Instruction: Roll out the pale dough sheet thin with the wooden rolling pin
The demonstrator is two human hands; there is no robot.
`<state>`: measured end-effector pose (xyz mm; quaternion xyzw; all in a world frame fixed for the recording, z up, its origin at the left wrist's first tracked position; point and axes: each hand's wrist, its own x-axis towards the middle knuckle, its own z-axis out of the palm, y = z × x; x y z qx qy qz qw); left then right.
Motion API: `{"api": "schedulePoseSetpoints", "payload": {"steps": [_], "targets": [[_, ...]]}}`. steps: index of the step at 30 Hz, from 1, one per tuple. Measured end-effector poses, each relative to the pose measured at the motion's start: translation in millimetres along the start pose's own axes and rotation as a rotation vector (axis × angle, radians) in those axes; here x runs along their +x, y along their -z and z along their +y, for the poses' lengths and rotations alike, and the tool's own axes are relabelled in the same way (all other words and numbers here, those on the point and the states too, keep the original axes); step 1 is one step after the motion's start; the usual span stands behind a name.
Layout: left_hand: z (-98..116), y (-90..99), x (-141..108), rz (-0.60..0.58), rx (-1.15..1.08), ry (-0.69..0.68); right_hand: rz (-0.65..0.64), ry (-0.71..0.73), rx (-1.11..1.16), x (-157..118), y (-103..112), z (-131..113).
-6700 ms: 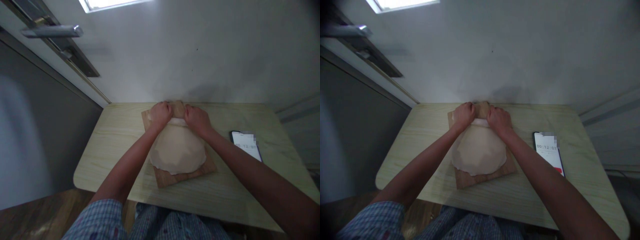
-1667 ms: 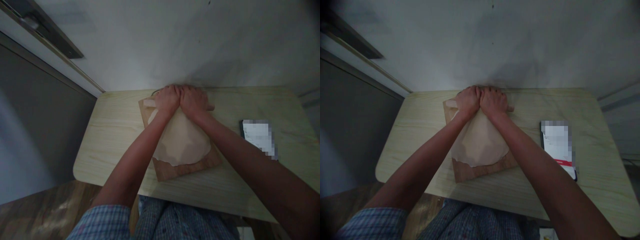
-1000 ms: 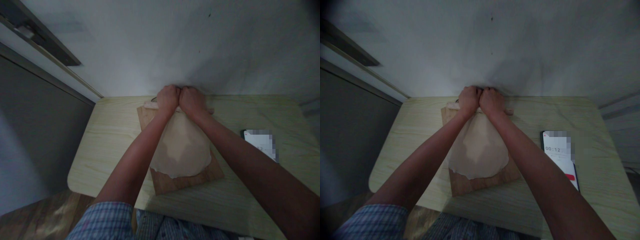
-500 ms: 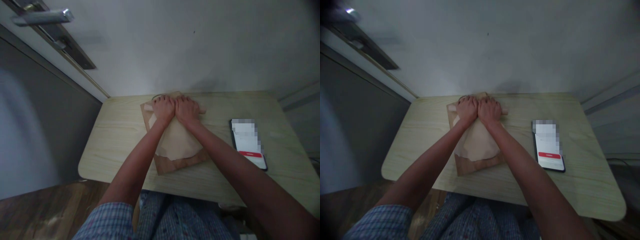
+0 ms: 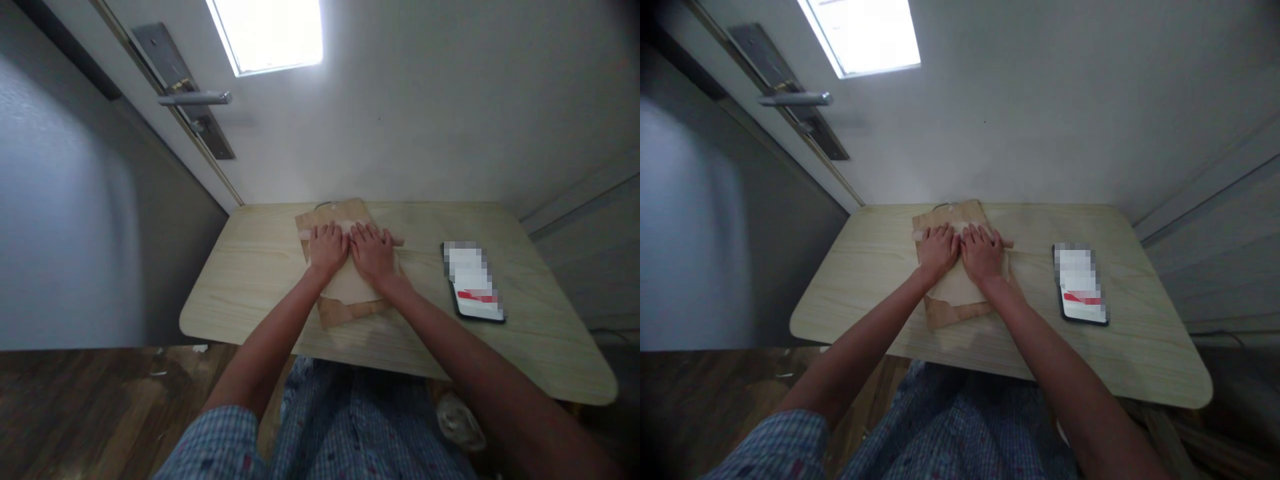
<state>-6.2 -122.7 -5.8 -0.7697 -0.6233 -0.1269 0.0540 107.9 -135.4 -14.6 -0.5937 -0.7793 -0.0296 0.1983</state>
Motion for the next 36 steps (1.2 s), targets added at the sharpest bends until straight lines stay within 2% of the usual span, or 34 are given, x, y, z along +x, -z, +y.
{"api": "schedulePoseSetpoints", "payload": {"steps": [5, 9, 13, 17, 21, 23, 26, 30, 33, 36], "targets": [[-10, 12.6, -25, -0.03, 0.032, -0.128, -0.055, 0.186, -0.035, -11, 10, 11], [-19, 19.3, -39, -0.074, 0.094, -0.188, -0.116, 0.314, -0.066, -2, 17, 21], [-30, 26.4, -47, -0.083, 0.101, -0.217, -0.152, 0.374, -0.135, 8, 24, 14], [-44, 34.7, -54, -0.096, 0.075, -0.154, -0.172, 0.44, -0.118, 15, 25, -5], [-54, 36.1, -55, -0.081, -0.057, -0.028, -0.266, 0.512, 0.088, 22, 14, -16], [-53, 32.6, -53, -0.056, -0.131, 0.056, -0.274, 0.499, 0.229, 26, 7, -16], [-46, 24.3, -46, -0.03, -0.154, 0.187, -0.218, 0.342, 0.324, 32, -2, -16], [-38, 13.5, -36, 0.022, -0.047, 0.28, -0.17, 0.188, 0.14, 36, -10, -25], [-37, 8.0, -29, 0.064, 0.012, 0.303, -0.111, 0.132, 0.018, 39, -15, -35], [-40, 5.6, -23, 0.04, 0.02, 0.307, -0.099, 0.118, 0.017, 44, -19, -39]]}}
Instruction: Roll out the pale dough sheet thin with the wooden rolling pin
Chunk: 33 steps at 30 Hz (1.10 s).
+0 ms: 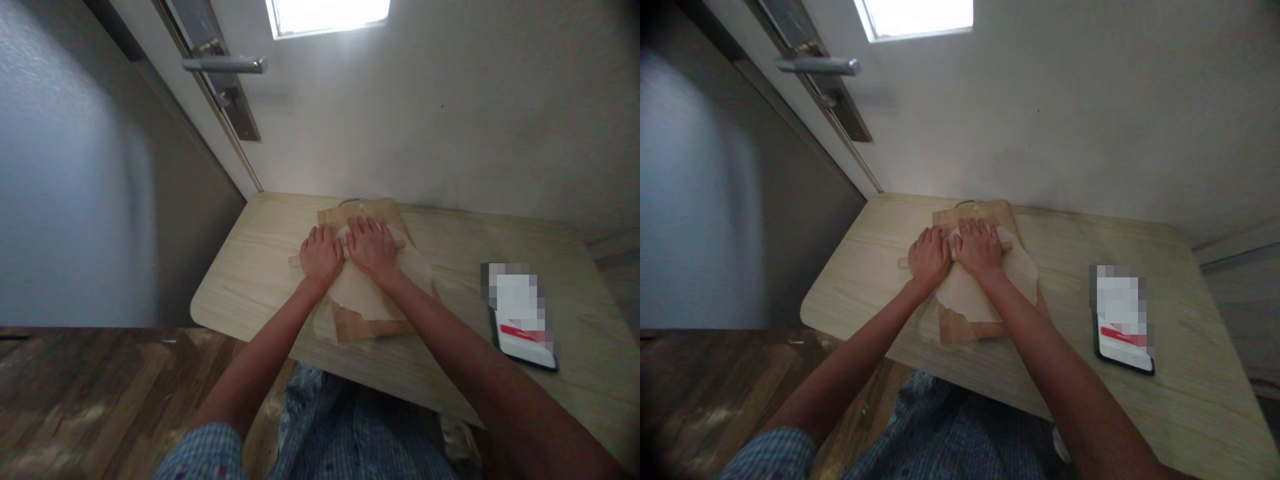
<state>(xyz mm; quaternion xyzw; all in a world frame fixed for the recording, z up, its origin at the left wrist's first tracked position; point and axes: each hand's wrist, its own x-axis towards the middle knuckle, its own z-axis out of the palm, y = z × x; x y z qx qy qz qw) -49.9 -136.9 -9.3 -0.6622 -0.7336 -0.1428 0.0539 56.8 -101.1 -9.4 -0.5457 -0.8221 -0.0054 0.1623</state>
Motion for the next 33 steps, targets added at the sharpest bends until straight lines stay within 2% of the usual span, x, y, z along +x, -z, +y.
{"api": "schedulePoseSetpoints", "payload": {"steps": [10, 14, 21, 33], "targets": [[-4, -4.8, 37, -0.076, -0.007, 0.065, -0.078, -0.037, -0.014, 43, -8, 4], [-5, -7.5, 50, -0.068, -0.027, 0.038, -0.056, -0.021, -0.009, 58, -10, 4], [-4, -8.1, 69, -0.108, -0.066, 0.05, -0.112, -0.029, -0.018, 77, -6, 2], [-11, -19.4, 92, -0.072, -0.106, 0.048, -0.024, 0.001, -0.04, 100, -13, 3]]}}
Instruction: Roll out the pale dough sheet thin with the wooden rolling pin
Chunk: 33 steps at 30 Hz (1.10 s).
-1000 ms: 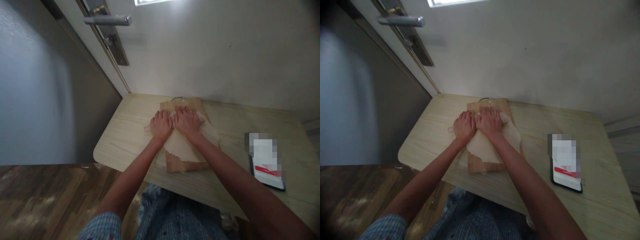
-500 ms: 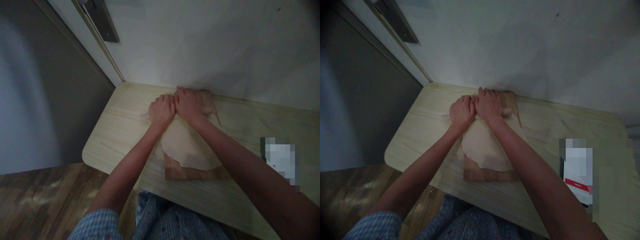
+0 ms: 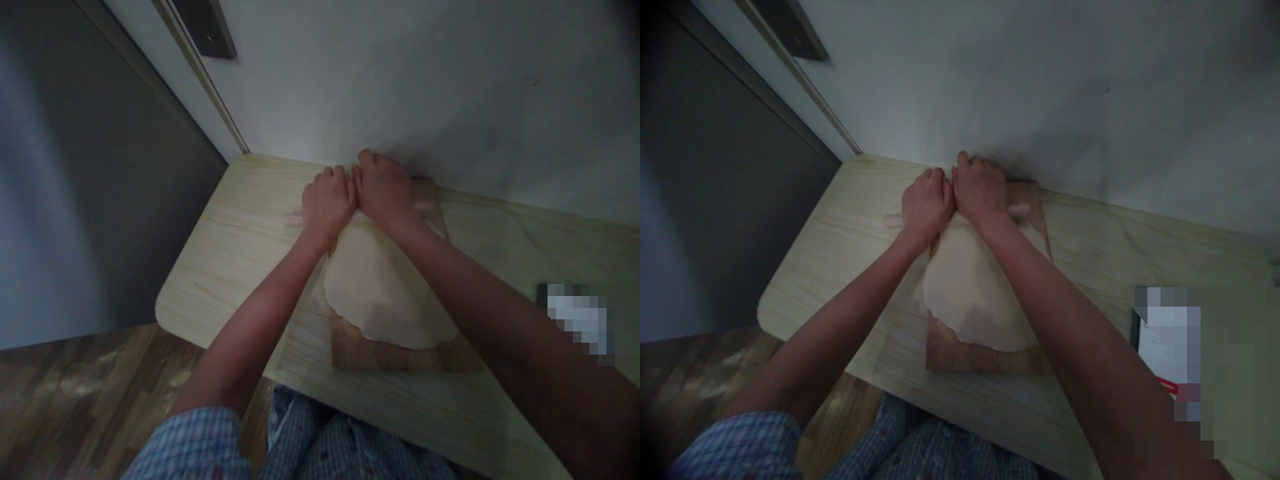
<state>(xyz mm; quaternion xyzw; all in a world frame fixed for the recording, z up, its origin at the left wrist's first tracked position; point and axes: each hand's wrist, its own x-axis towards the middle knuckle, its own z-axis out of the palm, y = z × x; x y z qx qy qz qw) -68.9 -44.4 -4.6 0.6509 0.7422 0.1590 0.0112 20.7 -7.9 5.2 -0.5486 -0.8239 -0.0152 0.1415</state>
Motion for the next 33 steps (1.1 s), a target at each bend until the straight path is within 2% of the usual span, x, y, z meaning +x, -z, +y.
{"api": "schedulePoseSetpoints", "payload": {"steps": [3, 10, 17, 26, 33], "targets": [[-2, -1.4, 9, -0.002, -0.01, 0.002, 0.01, 0.028, -0.021, 6, 0, 0], [-5, -3.6, 30, -0.014, 0.001, -0.004, 0.028, -0.006, 0.005, 23, -8, 3], [-5, -5.1, 34, -0.022, 0.012, -0.005, 0.002, -0.042, -0.04, 24, -5, 2], [-2, -4.8, -3, 0.026, 0.026, 0.078, -0.104, -0.141, -0.045, -7, -3, -1], [-2, -1.9, -47, 0.059, 0.038, 0.002, -0.086, -0.14, -0.018, -51, 5, -12]]}}
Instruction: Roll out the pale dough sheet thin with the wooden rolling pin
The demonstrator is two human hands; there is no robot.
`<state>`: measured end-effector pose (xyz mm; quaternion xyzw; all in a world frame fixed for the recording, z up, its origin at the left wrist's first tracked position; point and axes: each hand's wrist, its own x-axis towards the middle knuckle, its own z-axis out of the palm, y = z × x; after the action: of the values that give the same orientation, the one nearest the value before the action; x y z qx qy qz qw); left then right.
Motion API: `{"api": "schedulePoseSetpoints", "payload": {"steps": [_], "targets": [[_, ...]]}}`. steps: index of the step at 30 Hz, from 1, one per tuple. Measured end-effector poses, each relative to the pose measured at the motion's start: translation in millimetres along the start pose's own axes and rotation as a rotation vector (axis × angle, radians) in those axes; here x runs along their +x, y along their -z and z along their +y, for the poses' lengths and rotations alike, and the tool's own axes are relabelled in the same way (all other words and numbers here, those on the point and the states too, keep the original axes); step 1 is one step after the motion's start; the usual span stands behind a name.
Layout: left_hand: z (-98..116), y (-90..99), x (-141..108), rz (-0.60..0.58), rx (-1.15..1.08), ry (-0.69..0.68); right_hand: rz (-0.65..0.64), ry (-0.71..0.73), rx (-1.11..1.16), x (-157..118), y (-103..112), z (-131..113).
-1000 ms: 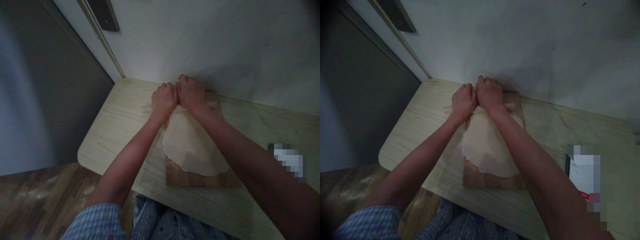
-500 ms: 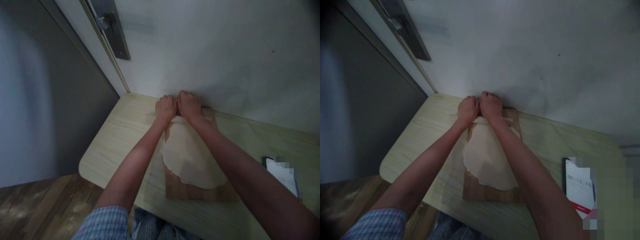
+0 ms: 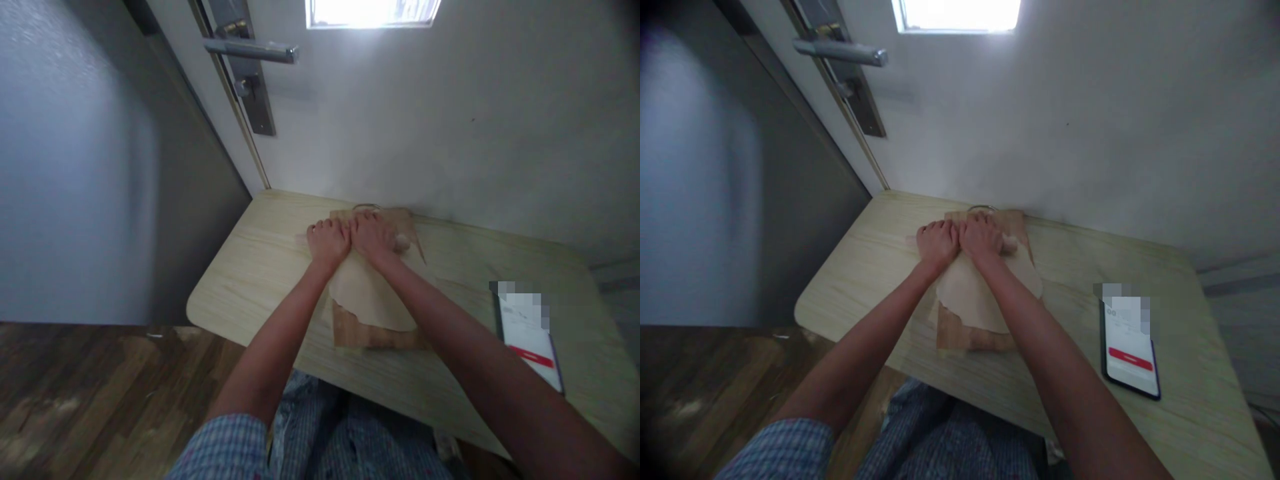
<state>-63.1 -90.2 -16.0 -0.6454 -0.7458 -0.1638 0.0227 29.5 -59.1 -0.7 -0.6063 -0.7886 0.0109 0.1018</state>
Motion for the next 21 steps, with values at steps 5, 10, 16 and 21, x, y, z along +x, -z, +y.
{"api": "schedulePoseSetpoints", "payload": {"steps": [5, 10, 16, 21], "targets": [[-5, 4.4, -30, 0.088, 0.017, -0.107, 0.059, 0.056, -0.029, -37, 1, -4], [-10, 13.6, -60, 0.093, -0.003, -0.185, 0.055, 0.173, -0.049, -69, 7, 0], [-28, 27.9, -80, 0.018, -0.048, -0.36, -0.027, 0.356, -0.092, -104, 22, 14], [-44, 39.4, -75, -0.146, -0.102, -0.577, -0.075, 0.414, -0.131, -127, 32, 27]]}}
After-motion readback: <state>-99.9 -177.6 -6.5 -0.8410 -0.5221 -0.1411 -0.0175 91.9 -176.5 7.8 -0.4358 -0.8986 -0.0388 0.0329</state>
